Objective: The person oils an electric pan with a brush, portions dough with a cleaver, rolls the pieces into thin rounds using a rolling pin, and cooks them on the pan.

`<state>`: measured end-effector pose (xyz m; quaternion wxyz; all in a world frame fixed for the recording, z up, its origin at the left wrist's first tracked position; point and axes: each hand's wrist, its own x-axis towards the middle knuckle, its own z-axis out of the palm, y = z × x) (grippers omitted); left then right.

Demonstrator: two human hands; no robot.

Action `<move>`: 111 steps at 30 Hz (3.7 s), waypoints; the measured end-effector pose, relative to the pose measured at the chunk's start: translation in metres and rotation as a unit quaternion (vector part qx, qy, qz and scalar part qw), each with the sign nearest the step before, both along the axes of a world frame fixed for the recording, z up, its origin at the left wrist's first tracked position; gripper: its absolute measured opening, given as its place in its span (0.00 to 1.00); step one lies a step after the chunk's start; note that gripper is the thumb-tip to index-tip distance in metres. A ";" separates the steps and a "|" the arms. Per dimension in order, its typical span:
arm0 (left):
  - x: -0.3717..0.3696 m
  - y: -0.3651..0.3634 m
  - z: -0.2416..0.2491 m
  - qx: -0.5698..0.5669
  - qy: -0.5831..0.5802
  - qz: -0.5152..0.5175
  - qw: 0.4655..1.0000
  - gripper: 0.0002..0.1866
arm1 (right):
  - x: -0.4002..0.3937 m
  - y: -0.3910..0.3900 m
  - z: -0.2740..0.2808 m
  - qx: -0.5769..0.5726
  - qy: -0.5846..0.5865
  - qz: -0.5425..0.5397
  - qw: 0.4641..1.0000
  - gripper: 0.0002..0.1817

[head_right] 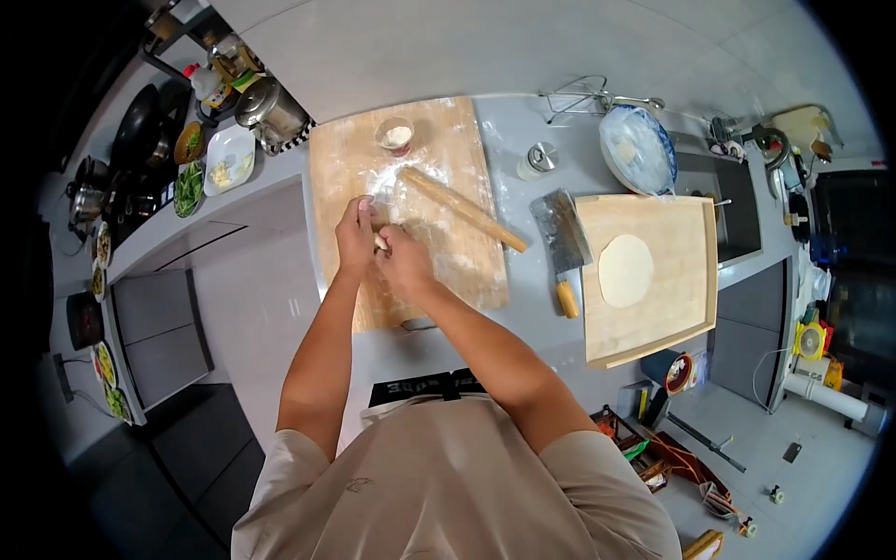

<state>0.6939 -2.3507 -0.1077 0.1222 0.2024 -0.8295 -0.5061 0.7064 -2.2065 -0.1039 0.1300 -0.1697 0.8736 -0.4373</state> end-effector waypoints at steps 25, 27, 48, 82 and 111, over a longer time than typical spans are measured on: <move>0.091 0.008 0.001 -0.132 0.048 0.004 0.990 0.31 | -0.093 0.002 0.021 0.091 0.303 0.153 0.936 0.14; 0.080 0.009 0.014 -0.155 0.043 0.010 0.987 0.33 | -0.124 -0.009 0.043 0.048 0.313 0.062 0.946 0.12; 0.121 0.031 0.054 -0.104 0.012 -0.137 0.985 0.38 | 0.005 0.074 0.077 -0.199 0.046 0.145 0.968 0.09; 0.201 0.035 0.030 0.043 0.039 0.063 0.996 0.33 | -0.041 0.062 0.124 0.048 0.252 0.213 0.943 0.18; 0.076 -0.011 0.001 -0.133 -0.024 -0.090 0.987 0.34 | -0.061 0.036 -0.019 0.219 0.260 0.135 0.931 0.19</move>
